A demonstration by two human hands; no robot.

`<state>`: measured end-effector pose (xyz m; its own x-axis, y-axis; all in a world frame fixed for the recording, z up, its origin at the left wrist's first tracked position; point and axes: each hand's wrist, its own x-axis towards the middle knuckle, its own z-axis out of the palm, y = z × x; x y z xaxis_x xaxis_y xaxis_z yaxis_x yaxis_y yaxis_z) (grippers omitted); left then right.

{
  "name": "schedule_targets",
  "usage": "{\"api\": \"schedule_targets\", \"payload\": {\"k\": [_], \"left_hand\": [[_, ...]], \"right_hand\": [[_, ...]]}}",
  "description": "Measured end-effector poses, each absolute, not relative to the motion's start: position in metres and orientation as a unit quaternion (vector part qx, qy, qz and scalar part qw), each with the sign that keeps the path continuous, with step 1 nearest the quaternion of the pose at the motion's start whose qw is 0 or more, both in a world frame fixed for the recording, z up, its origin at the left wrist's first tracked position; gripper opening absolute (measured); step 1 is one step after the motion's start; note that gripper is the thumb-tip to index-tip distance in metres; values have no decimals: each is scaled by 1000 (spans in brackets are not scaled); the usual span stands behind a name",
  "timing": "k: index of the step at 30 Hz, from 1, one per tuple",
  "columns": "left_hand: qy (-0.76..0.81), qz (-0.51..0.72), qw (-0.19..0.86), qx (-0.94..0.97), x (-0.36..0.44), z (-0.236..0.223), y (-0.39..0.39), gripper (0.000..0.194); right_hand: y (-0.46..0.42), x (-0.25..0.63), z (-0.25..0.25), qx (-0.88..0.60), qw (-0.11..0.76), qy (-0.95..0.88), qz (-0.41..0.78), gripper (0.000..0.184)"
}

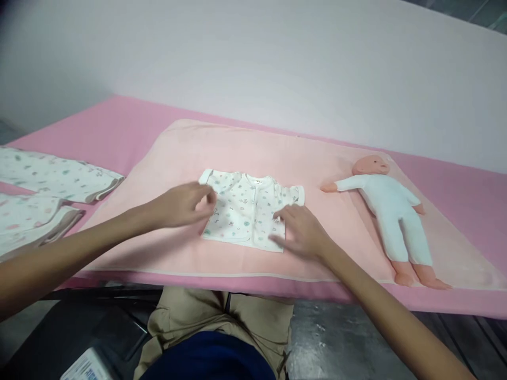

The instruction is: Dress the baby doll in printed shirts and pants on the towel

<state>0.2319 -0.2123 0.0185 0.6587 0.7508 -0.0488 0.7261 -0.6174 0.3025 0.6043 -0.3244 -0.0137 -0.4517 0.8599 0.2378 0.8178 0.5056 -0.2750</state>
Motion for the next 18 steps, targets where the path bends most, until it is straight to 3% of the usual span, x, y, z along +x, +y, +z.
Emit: {"api": "schedule_targets", "payload": {"k": [4, 8, 12, 18], "left_hand": [[438, 107, 61, 891, 279, 8, -133, 42], [475, -4, 200, 857, 311, -3, -74, 55], [440, -41, 263, 858, 304, 6, -58, 45], [354, 102, 312, 876, 283, 34, -77, 45]], "right_hand": [[-244, 612, -22, -600, 220, -767, 54, 35], [-182, 621, -22, -665, 119, -715, 179, 42], [-177, 630, -8, -643, 81, -719, 253, 41], [-204, 629, 21, -521, 255, -738, 344, 49]]}}
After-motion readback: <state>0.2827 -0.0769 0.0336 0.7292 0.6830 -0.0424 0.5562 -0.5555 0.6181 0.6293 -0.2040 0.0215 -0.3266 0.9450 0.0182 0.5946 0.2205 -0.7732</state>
